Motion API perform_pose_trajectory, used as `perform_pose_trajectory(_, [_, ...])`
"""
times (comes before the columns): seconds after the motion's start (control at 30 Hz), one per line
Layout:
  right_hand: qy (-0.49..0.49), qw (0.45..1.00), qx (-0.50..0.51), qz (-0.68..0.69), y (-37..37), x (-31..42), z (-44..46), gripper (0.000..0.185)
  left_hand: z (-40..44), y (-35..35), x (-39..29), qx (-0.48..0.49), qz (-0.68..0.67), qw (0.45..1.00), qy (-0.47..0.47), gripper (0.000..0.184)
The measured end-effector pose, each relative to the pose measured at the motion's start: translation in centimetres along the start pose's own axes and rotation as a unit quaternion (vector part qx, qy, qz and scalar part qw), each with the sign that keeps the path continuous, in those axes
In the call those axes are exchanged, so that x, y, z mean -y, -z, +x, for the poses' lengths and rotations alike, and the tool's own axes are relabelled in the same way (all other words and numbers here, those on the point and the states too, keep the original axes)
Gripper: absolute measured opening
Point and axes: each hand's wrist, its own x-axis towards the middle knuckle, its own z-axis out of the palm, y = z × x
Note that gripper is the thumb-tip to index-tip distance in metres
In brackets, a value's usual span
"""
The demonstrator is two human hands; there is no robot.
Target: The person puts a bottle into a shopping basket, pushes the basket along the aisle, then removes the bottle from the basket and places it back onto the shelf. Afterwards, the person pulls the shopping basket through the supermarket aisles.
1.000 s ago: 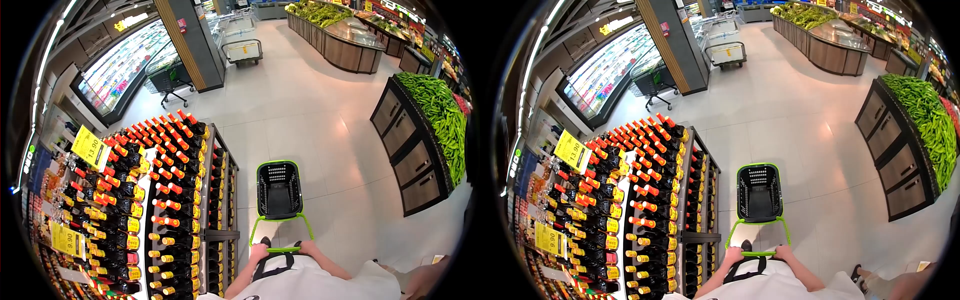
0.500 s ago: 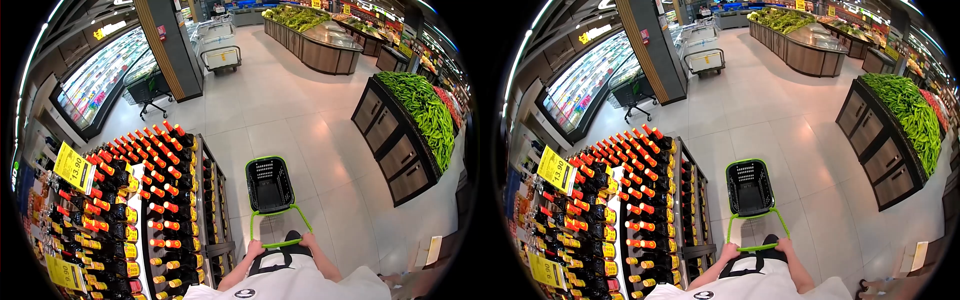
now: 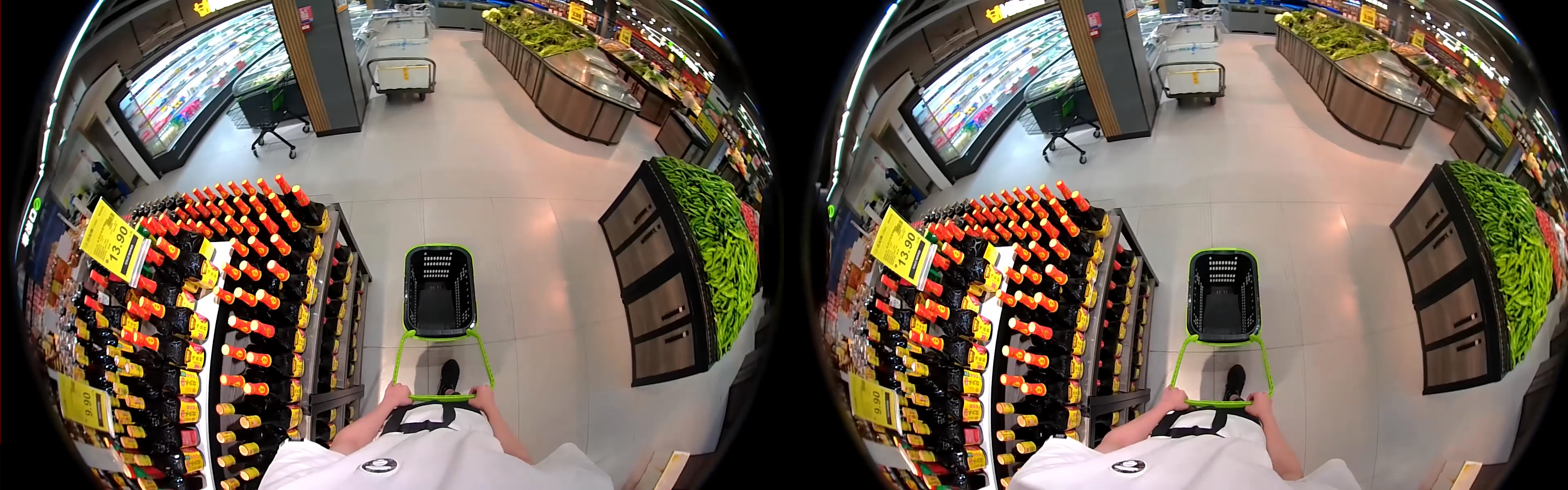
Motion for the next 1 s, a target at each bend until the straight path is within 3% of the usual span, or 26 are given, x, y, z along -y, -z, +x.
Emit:
perform_pose_trajectory(0.37, [0.06,0.998,0.013,0.026,7.9,-4.5,9.2,0.019,8.4,6.2,-4.2,0.051,-0.051,0.997,0.037,0.029])
perform_pose_trajectory(0.47, [0.071,0.996,0.036,-0.041,9.6,-5.9,12.3,0.019,10.8,7.3,-5.7,0.017,-0.033,0.998,0.059,0.029])
perform_pose_trajectory(0.6, [0.077,0.996,0.03,-0.034,11.3,-6.5,15.9,0.02,13.4,11.3,-6.8,-0.055,-0.051,0.995,0.064,0.025])
perform_pose_trajectory(0.67, [0.071,0.996,-0.037,-0.034,12.1,-6.8,17.6,0.022,15.1,11.9,-7.0,-0.087,-0.058,0.992,0.077,0.025])
perform_pose_trajectory(0.9, [0.059,0.996,0.036,-0.062,17.9,-5.5,23.0,0.025,19.1,15.1,-7.3,-0.05,-0.078,0.992,0.08,0.026])
perform_pose_trajectory(1.0, [0.071,0.995,-0.069,-0.002,19.4,-6.4,24.6,0.033,21.3,16.6,-7.4,-0.022,-0.068,0.996,0.062,0.027])
